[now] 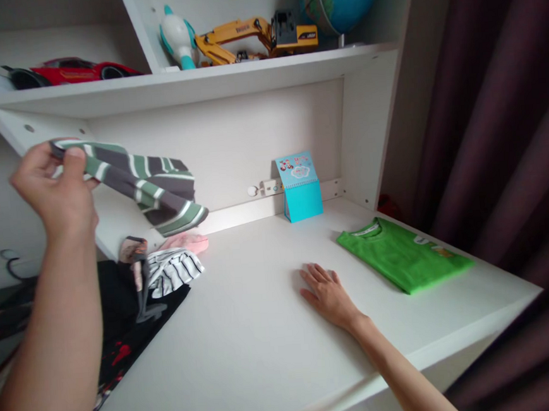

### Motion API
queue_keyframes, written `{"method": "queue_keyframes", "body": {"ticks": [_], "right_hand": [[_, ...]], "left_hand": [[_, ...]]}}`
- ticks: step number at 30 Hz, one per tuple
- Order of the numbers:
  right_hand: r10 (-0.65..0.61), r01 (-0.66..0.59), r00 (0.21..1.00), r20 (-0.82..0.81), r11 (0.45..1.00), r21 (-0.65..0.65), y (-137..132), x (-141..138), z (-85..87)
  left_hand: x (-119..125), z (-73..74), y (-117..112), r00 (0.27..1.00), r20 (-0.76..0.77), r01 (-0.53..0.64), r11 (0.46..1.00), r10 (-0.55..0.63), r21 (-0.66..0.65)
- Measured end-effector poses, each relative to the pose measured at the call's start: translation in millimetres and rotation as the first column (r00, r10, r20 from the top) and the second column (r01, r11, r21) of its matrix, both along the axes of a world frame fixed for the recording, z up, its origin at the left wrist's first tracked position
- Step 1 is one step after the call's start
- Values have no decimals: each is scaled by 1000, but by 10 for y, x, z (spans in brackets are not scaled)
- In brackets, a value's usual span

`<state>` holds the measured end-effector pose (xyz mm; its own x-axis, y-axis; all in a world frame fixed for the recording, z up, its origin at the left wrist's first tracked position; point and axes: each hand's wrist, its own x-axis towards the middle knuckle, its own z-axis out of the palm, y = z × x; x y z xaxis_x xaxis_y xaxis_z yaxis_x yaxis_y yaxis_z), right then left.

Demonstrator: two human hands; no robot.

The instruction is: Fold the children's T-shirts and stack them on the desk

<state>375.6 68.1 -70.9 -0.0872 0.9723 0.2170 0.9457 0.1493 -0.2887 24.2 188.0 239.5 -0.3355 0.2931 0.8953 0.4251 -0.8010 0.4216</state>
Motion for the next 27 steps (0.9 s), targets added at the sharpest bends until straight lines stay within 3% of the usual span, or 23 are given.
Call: {"method": "queue_keyframes", "body": {"ticks": [2,5,7,9,11,13,16,18,20,23,25,27], "right_hand": [[-6,9,997,-78,999,40,5,25,1],[7,37,958,-288,988,148,15,80,23],[14,86,905,-425,973,215,21,115,31],[16,123,868,-496,961,247,26,135,23],[31,107,869,-494,962,250,37,137,7],[58,57,893,-447,969,240,65,124,10],[55,44,930,-363,965,258,166,83,96],[13,74,953,-303,959,272,282,38,208],[-9,70,970,-242,966,248,415,-23,339],[44,-3,978,-205,980,199,549,-136,536],[87,-41,972,-217,977,211,538,-213,668],[85,-10,965,-249,957,290,440,-285,795]], "left_hand": [[222,-21,-87,970,110,221,974,-215,-49],[364,-373,-84,897,183,441,843,-402,-309],[352,-763,-5,890,106,418,701,-444,-578],[326,-1188,72,891,-108,204,603,-440,-771],[355,-1568,79,820,-371,-37,608,-435,-793],[482,-1856,-16,685,-543,-134,649,-485,-749],[841,-2105,-290,467,-652,-76,707,-598,-703],[1127,-2184,-461,367,-710,-44,752,-601,-658],[1389,-2229,-556,331,-762,-67,792,-556,-607],[1649,-2242,-555,347,-810,-172,818,-472,-550],[1710,-2199,-505,376,-813,-220,809,-445,-545],[1694,-2116,-448,417,-782,-182,801,-463,-571]]}}
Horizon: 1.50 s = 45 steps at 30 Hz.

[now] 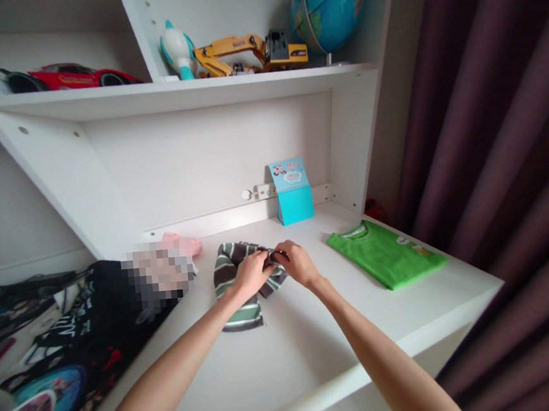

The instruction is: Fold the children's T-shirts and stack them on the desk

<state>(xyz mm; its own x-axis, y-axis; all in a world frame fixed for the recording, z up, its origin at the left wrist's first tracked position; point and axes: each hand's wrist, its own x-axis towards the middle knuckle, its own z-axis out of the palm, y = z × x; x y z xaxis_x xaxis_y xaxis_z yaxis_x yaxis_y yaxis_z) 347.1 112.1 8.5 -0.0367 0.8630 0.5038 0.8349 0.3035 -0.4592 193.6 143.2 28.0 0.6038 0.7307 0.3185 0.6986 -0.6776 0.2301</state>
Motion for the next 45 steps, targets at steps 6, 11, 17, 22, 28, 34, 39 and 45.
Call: {"method": "queue_keyframes", "body": {"ticks": [6,11,17,22,28,34,39,45], "right_hand": [[-180,198,973,-144,972,123,-319,-215,81],[19,-86,950,-312,976,-202,-205,-245,-164],[322,-436,847,-422,876,-206,-131,67,209],[341,-435,879,-335,861,-264,-66,348,712],[-2,4,1000,17,998,-65,-109,713,1145],[-585,516,811,-22,695,501,-734,525,1892],[-672,607,684,-283,309,732,-1432,315,2233],[-659,570,714,-236,351,743,-1005,553,2354]], "left_hand": [[-144,160,145,958,281,107,981,-59,-159],[-214,87,151,877,481,280,788,22,-548],[-442,445,157,727,625,335,648,285,-685],[-573,836,288,481,786,413,691,388,-593],[-852,1263,416,296,865,250,841,405,-479],[-1047,1916,-34,348,938,-198,976,-16,90],[-1238,2367,-882,704,655,-452,539,-275,711],[-1461,2360,-704,739,660,-429,660,-137,617]]}}
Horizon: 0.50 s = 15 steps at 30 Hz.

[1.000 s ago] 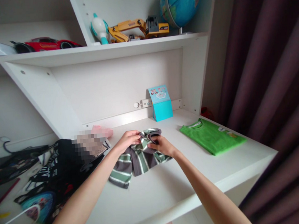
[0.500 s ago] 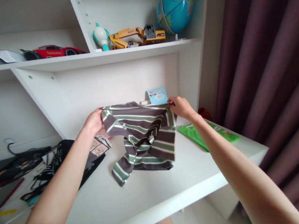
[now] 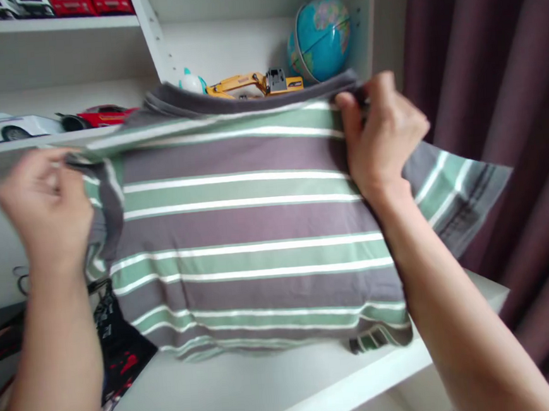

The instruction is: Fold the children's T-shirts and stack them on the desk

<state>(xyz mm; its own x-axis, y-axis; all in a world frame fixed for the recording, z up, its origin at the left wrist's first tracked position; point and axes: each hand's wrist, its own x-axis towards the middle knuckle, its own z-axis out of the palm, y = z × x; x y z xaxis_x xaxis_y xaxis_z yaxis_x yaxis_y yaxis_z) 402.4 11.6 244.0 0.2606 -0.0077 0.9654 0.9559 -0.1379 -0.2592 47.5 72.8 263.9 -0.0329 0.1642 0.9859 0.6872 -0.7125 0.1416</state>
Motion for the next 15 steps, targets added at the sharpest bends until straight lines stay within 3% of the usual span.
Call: {"method": "queue_keyframes", "body": {"ticks": [1,3,4,5,8,11,13,15], "right_hand": [[23,-20,1000,18,991,-131,229,41,-34],[93,-61,993,70,931,-360,731,97,-188],[141,-81,985,102,889,-450,976,111,-305],[202,-104,971,128,840,-533,1198,117,-443],[365,-206,929,64,652,-730,1648,82,-924],[416,-288,907,-60,512,-809,1730,-24,-1460],[423,-304,900,-103,442,-844,1619,-120,-1860],[418,-308,897,-143,360,-881,1432,-210,-2281]], "left_hand": [[-19,-104,204,1000,-15,-12,994,10,-111],[-44,-412,653,995,-90,-65,929,34,-365],[-50,-605,865,987,-147,-125,875,63,-468],[-53,-813,1050,966,-241,-219,785,92,-579],[-17,-1430,1375,937,-337,-311,641,87,-701],[134,-1929,1387,917,-400,-322,592,-1,-739],[290,-2200,1310,886,-447,-293,595,-126,-748],[440,-2440,1229,808,-512,-261,602,-292,-754]]}}
